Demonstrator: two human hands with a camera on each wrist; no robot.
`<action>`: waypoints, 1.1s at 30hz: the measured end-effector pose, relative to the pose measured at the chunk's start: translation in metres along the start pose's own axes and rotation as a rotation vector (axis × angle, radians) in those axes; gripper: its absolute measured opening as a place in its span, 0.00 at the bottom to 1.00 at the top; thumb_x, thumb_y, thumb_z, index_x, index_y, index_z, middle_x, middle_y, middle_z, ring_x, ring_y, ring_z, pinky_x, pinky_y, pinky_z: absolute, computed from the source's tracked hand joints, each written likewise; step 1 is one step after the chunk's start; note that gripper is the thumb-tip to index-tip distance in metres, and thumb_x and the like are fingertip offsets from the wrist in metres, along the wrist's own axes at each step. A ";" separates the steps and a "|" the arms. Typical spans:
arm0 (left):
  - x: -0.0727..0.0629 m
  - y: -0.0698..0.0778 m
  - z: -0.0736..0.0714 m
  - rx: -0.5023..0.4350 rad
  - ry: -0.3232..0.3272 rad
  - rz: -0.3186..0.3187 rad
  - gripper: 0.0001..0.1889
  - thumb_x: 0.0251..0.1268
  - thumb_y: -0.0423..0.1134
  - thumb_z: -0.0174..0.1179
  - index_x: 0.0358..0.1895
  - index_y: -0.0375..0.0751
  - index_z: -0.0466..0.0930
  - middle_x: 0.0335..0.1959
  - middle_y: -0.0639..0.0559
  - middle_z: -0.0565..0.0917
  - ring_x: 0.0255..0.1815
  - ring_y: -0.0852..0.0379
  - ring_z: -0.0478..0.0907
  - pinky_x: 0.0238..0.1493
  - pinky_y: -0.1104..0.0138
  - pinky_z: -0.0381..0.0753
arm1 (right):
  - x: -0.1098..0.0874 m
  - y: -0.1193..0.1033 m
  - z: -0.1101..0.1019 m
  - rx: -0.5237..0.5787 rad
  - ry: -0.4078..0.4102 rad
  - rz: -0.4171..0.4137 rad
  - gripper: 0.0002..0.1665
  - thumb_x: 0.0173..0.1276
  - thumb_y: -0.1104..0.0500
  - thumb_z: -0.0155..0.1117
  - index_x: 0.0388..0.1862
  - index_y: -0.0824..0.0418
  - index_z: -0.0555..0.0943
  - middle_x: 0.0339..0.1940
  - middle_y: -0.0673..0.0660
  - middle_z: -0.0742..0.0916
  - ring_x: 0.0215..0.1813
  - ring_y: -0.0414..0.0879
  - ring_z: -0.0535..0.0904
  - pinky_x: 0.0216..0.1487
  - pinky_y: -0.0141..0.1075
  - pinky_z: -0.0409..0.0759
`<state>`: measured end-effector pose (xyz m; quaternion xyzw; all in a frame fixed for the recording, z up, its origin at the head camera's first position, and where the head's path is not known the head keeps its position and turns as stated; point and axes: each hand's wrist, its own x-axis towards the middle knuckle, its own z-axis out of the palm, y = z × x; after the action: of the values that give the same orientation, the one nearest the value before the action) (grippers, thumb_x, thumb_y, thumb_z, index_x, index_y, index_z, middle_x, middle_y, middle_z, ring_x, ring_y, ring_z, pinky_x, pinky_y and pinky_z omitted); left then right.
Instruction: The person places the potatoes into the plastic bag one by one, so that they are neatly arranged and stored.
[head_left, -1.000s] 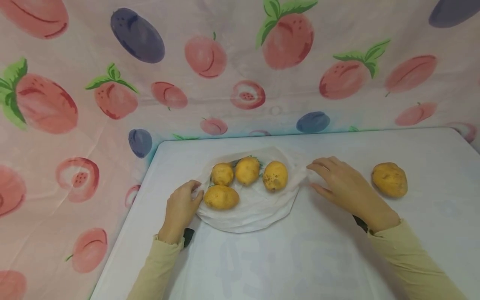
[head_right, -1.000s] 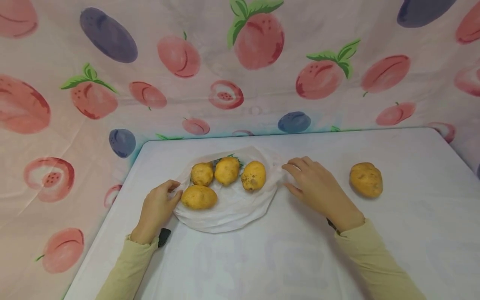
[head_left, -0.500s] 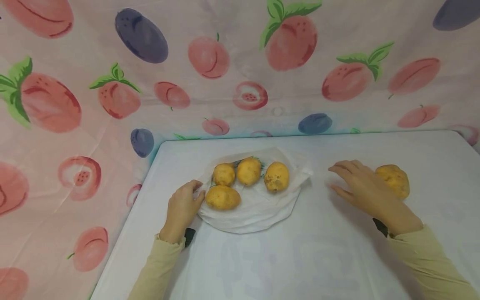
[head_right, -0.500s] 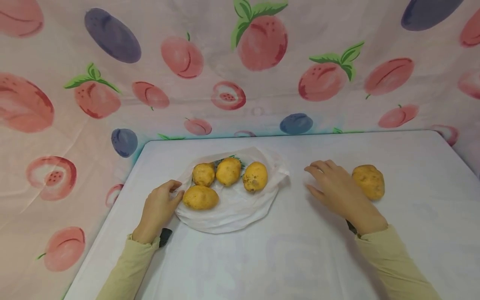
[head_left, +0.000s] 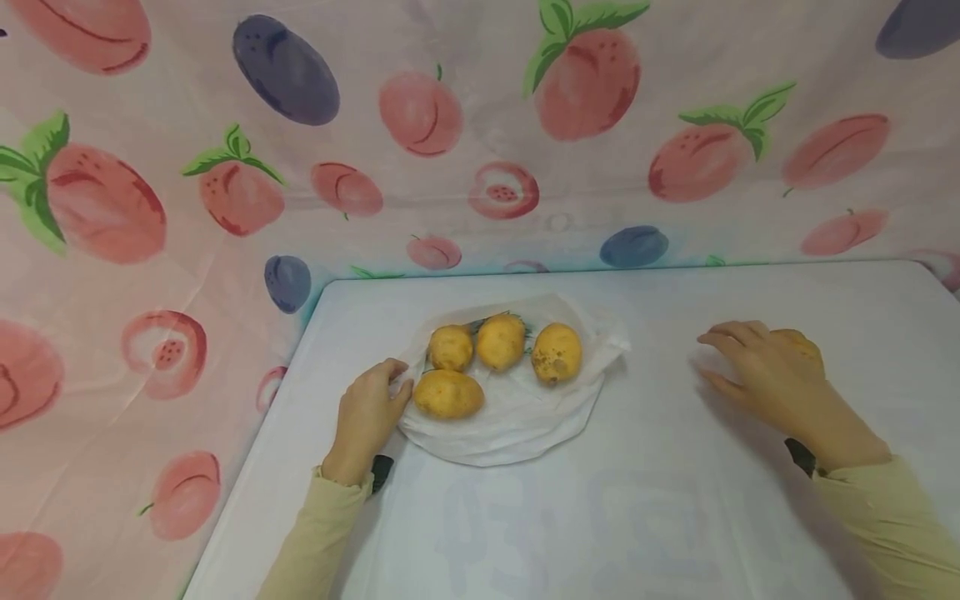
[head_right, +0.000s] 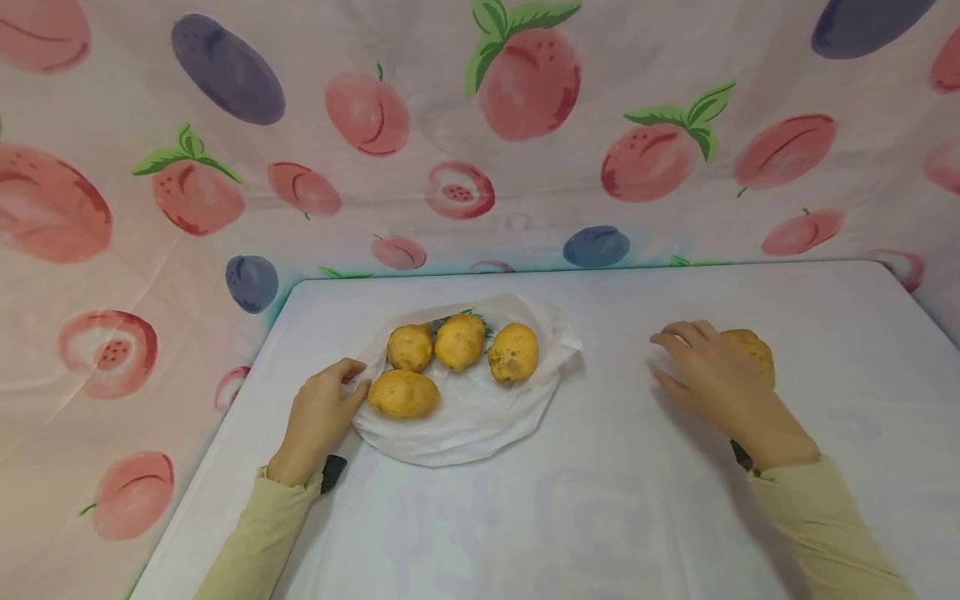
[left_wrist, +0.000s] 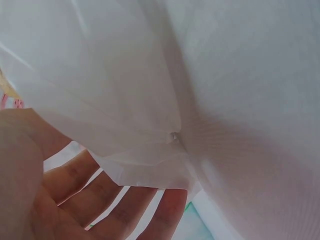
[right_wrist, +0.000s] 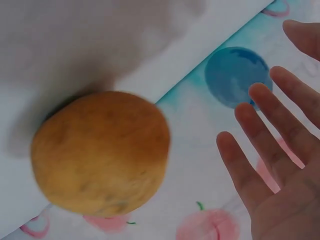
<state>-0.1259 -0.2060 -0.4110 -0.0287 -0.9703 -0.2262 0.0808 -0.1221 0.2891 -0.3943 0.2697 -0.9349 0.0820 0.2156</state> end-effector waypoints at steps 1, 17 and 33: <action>0.000 0.000 0.000 0.001 -0.001 0.000 0.14 0.65 0.39 0.65 0.51 0.36 0.83 0.49 0.41 0.87 0.51 0.42 0.84 0.50 0.49 0.82 | -0.002 0.002 0.000 -0.011 0.003 0.002 0.27 0.49 0.60 0.76 0.49 0.66 0.82 0.48 0.65 0.85 0.51 0.63 0.79 0.44 0.58 0.77; 0.000 0.000 0.000 0.009 -0.006 -0.009 0.14 0.65 0.39 0.64 0.51 0.37 0.83 0.48 0.41 0.87 0.50 0.43 0.84 0.48 0.49 0.82 | -0.027 0.033 -0.002 0.029 -0.128 0.099 0.29 0.46 0.62 0.79 0.48 0.73 0.81 0.50 0.71 0.82 0.53 0.68 0.74 0.55 0.60 0.70; 0.000 0.001 -0.001 0.004 -0.003 -0.008 0.14 0.65 0.39 0.65 0.51 0.37 0.83 0.48 0.42 0.87 0.50 0.44 0.84 0.49 0.50 0.82 | -0.036 0.042 -0.007 0.013 -0.297 0.250 0.35 0.47 0.66 0.79 0.56 0.73 0.76 0.59 0.73 0.74 0.61 0.70 0.65 0.59 0.68 0.67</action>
<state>-0.1254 -0.2057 -0.4104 -0.0251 -0.9710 -0.2247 0.0783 -0.1150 0.3425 -0.4058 0.1618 -0.9822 0.0735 0.0614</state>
